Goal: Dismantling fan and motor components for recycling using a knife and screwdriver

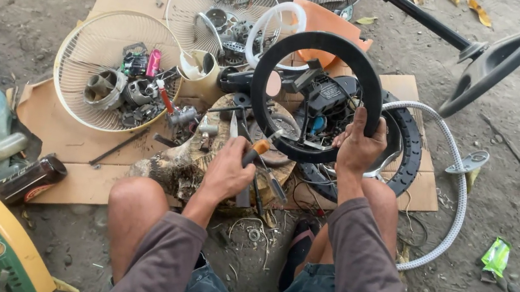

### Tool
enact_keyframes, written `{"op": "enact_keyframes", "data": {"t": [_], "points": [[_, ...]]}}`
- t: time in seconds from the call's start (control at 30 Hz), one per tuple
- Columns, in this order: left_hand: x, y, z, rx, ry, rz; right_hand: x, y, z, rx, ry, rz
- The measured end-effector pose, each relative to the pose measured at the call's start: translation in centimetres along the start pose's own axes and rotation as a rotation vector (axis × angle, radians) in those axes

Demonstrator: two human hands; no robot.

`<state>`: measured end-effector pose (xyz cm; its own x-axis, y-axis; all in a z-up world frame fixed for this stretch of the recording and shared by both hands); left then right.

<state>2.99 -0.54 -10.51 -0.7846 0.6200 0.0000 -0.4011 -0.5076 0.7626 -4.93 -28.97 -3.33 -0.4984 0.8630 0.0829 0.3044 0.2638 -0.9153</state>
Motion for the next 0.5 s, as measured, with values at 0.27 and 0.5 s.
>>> {"op": "enact_keyframes", "data": {"t": [0.27,0.5], "points": [[-0.1,1.5,-1.9,-0.326,-0.001,-0.171,0.7,-0.5,-0.6,0.081,-0.116,0.112],[-0.7,3.3,-1.9,-0.414,-0.102,-0.122,1.9,-0.9,-1.4,0.116,-0.18,0.193]]}}
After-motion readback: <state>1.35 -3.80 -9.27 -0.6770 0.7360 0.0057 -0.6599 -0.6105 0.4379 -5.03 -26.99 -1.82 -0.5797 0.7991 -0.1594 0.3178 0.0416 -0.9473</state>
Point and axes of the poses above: each hand's wrist, its own x-axis away from the middle knuckle, its own z-axis out of the back of the hand, y = z × x, the point moved 7 cm from there along -x, towards the middle knuckle, and after that the axes turned 13 degrees about -z, right-handed, at the moved point
